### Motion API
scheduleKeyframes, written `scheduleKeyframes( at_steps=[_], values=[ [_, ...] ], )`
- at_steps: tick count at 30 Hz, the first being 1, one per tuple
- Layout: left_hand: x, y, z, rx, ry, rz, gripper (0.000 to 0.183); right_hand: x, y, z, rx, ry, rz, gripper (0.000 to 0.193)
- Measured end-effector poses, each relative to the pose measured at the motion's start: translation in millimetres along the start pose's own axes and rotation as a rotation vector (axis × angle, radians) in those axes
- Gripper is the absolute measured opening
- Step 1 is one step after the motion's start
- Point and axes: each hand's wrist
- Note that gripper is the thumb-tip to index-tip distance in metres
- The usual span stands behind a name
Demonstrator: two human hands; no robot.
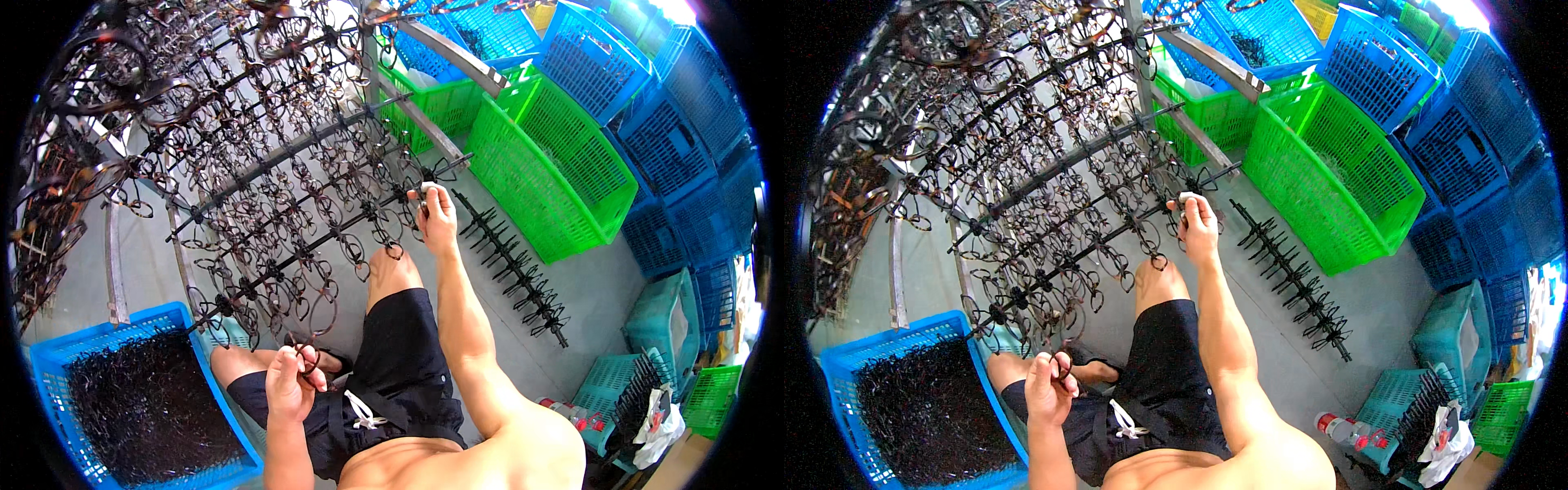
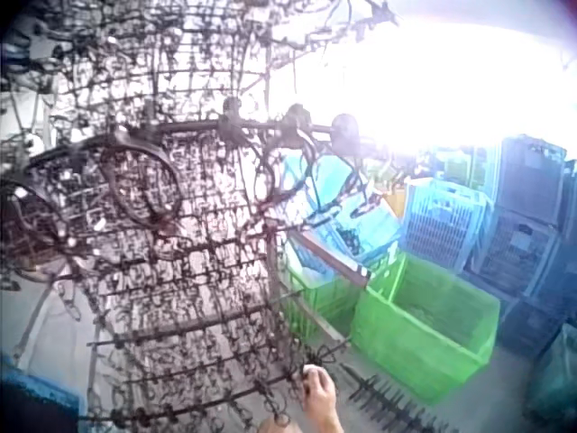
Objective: The person picks up eyeglass frames from a blue basket and hangs them on a metal rack. The person repeats this process continuously, moving frames from the basket to the rack.
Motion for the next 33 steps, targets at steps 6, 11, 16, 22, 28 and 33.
scheduleKeyframes(
  at_steps=[6,11,16,22,28,33],
  values=[
    [-0.9,-1.6,4.7,0.024,-0.04,0.099,0.03,-27.7,-6.3,-10.1,-0.117,0.014,0.167,0.016],
    [-2.2,-5.4,2.8,0.007,-0.06,0.114,0.029,-41.8,-2.2,-34.1,-0.1,0.243,0.242,0.018],
    [-6.9,-9.0,-0.3,-0.009,-0.068,0.076,0.026,-36.8,-1.7,-30.8,0.011,0.342,0.243,0.019],
    [-19.7,-21.2,-3.9,-0.042,-0.113,0.024,0.024,-30.8,0.6,-40.7,-0.043,0.41,0.171,0.024],
    [-43.1,-29.2,-9.0,0.026,-0.078,-0.008,0.023,-26.6,9.2,-61.5,-0.166,0.371,0.283,0.029],
    [-61.7,-43.6,-30.6,-0.028,-0.157,-0.097,0.02,-61.2,106.7,-72.9,0.143,0.572,-0.105,0.027]
  ],
)
Point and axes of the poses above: each hand's wrist, its own y-axis away from the middle knuckle, its own x-axis out of the back of the hand, z = x × y, and after that the axes turned 2 degrees about z, right-handed
